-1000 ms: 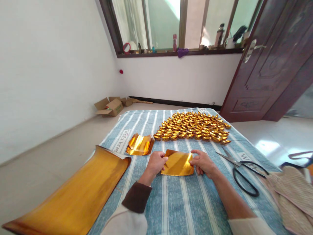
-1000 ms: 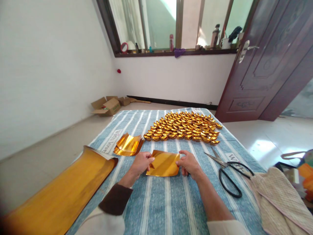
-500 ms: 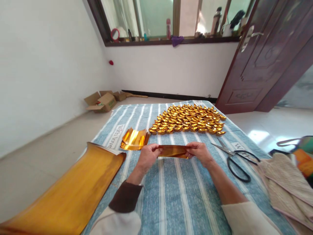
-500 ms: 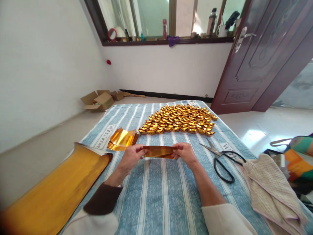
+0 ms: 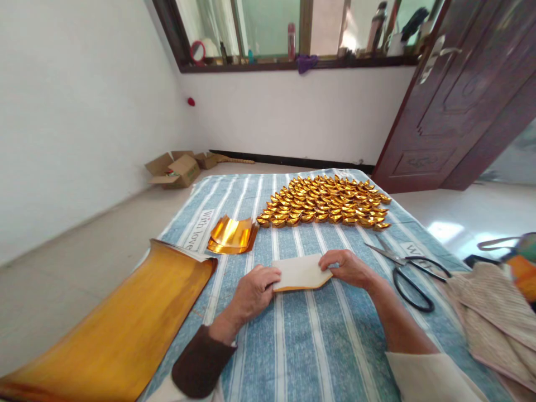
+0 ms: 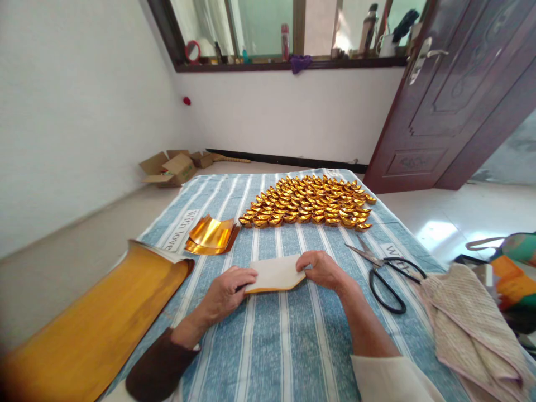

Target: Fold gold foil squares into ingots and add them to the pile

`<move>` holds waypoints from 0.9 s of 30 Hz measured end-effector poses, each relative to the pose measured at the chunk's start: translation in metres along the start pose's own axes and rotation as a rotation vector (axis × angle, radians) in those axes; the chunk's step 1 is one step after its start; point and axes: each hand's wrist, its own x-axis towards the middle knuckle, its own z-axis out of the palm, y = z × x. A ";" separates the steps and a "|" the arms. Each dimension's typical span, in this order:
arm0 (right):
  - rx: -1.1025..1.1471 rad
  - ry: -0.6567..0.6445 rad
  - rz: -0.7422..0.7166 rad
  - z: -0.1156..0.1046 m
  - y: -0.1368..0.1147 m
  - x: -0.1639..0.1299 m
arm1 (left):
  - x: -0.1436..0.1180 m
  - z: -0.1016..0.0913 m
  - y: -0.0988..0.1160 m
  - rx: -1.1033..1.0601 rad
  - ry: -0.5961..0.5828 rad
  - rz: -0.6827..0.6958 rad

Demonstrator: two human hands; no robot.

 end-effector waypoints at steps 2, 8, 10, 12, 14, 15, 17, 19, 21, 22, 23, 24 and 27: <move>-0.034 -0.048 0.006 -0.003 0.000 -0.001 | -0.001 -0.003 0.003 0.074 -0.035 0.040; -0.084 -0.115 0.049 -0.007 -0.006 -0.002 | 0.003 -0.010 0.013 -0.039 -0.071 0.017; -0.113 -0.105 0.085 -0.005 -0.009 -0.001 | 0.005 -0.009 0.013 -0.134 -0.053 -0.064; -0.158 -0.069 0.111 -0.002 -0.010 0.001 | 0.008 -0.008 0.013 -0.171 -0.045 -0.136; -0.211 -0.024 0.130 0.002 -0.010 0.003 | 0.010 -0.006 0.013 -0.117 -0.040 -0.198; -0.233 0.000 0.142 0.004 -0.010 0.004 | 0.010 -0.005 0.015 -0.058 -0.012 -0.229; -0.259 0.043 0.170 0.008 -0.008 0.005 | 0.009 -0.002 0.022 0.104 0.142 -0.256; -0.263 0.071 0.196 0.010 -0.006 0.006 | 0.005 0.002 0.036 0.290 0.419 -0.177; -0.254 0.079 0.209 0.012 -0.005 0.007 | 0.000 0.008 0.055 0.370 0.513 0.040; -0.245 0.079 0.212 0.012 -0.005 0.007 | -0.003 0.012 0.064 0.361 0.487 0.161; -0.237 0.078 0.214 0.013 -0.005 0.006 | -0.005 0.017 0.072 0.338 0.433 0.264; -0.228 0.080 0.216 0.013 -0.005 0.006 | -0.007 0.021 0.079 0.310 0.353 0.337; -0.210 0.090 0.223 0.014 -0.005 0.006 | -0.008 0.034 0.085 0.324 0.174 0.316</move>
